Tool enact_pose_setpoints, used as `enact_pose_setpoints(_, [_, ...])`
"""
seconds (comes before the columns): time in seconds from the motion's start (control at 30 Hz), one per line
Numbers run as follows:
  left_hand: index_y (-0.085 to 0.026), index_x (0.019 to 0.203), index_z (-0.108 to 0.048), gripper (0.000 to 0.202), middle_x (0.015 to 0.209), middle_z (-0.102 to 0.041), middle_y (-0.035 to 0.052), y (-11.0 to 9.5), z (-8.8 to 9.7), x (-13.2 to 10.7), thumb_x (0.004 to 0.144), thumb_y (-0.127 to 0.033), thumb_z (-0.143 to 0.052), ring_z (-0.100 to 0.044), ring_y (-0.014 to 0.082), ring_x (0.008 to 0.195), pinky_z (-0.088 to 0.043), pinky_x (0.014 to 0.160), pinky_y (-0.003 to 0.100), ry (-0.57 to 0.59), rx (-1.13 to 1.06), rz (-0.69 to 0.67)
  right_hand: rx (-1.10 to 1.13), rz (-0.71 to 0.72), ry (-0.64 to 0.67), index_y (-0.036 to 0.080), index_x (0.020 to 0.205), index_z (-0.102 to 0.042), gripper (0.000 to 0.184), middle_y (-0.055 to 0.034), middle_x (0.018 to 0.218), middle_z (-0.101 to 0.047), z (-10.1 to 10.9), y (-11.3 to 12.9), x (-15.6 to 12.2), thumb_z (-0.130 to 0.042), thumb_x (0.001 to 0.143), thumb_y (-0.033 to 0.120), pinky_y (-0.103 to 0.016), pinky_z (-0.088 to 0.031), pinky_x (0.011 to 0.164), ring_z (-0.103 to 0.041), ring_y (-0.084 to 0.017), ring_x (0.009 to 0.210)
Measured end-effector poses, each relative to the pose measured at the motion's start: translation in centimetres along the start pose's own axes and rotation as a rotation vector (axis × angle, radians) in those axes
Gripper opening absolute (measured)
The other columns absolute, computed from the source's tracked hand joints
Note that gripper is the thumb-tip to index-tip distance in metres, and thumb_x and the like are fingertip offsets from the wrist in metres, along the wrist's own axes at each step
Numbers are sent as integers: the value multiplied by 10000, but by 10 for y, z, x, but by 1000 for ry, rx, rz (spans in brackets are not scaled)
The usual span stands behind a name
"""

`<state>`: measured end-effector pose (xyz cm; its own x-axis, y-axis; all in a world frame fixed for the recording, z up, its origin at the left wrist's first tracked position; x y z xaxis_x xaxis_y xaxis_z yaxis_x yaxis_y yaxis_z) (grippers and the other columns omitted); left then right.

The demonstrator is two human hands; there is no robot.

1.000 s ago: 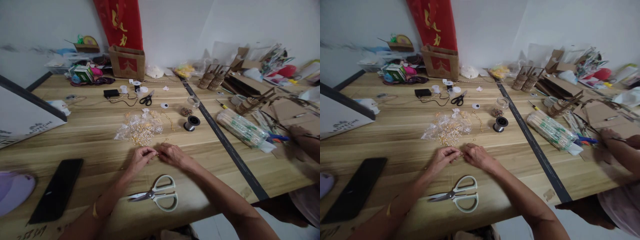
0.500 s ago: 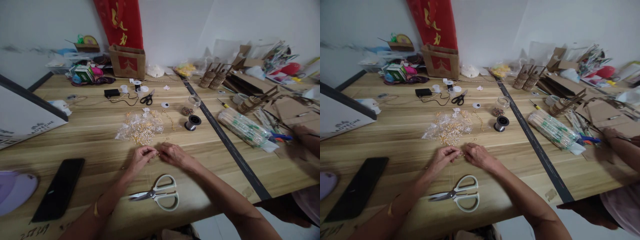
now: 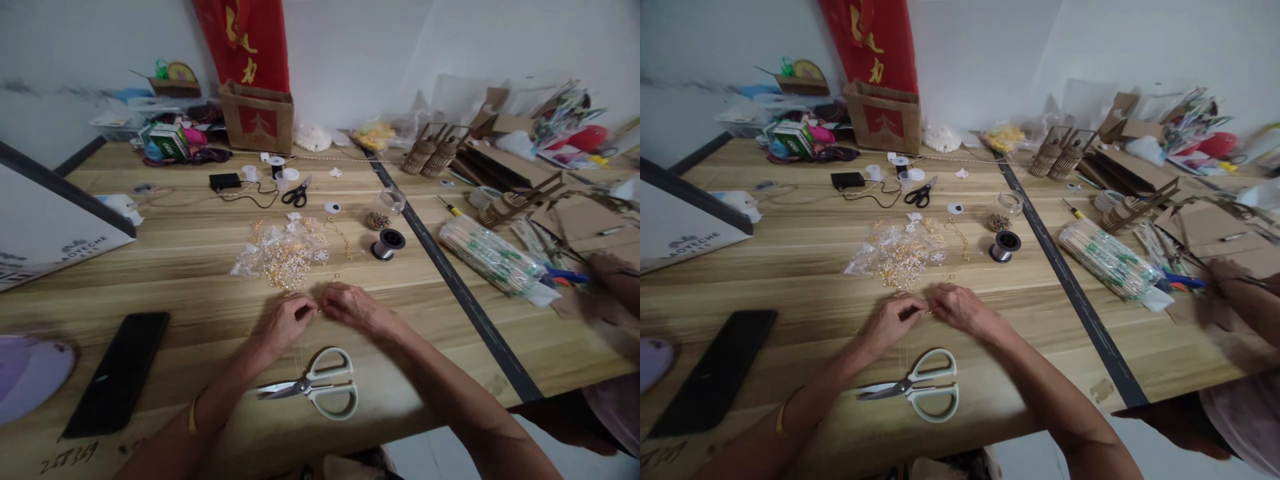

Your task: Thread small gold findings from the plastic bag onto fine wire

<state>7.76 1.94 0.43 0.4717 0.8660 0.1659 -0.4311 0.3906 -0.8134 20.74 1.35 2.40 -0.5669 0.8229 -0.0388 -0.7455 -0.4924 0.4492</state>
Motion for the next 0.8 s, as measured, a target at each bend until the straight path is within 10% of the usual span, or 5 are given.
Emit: enact_pose_setpoints(0.8, [-159,760,-664,149,762,-655,48,-6,6,-5,827,-125,-535,-585,169,705,-429,675,260,132,304,-85,-122,-124,71,174,913,-570,132,-40,875,-625,-4,8,-1,-462,930,247,-227,-271,587,-554,-113,695])
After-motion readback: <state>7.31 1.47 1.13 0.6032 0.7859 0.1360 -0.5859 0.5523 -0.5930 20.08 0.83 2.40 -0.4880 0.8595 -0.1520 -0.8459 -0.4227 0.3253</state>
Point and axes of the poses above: each hand's wrist, its own x-axis towards the middle knuckle, its own z-axis out of the back of the hand, y = z × x, the point moved 6 cm from there along x, towards the middle knuckle
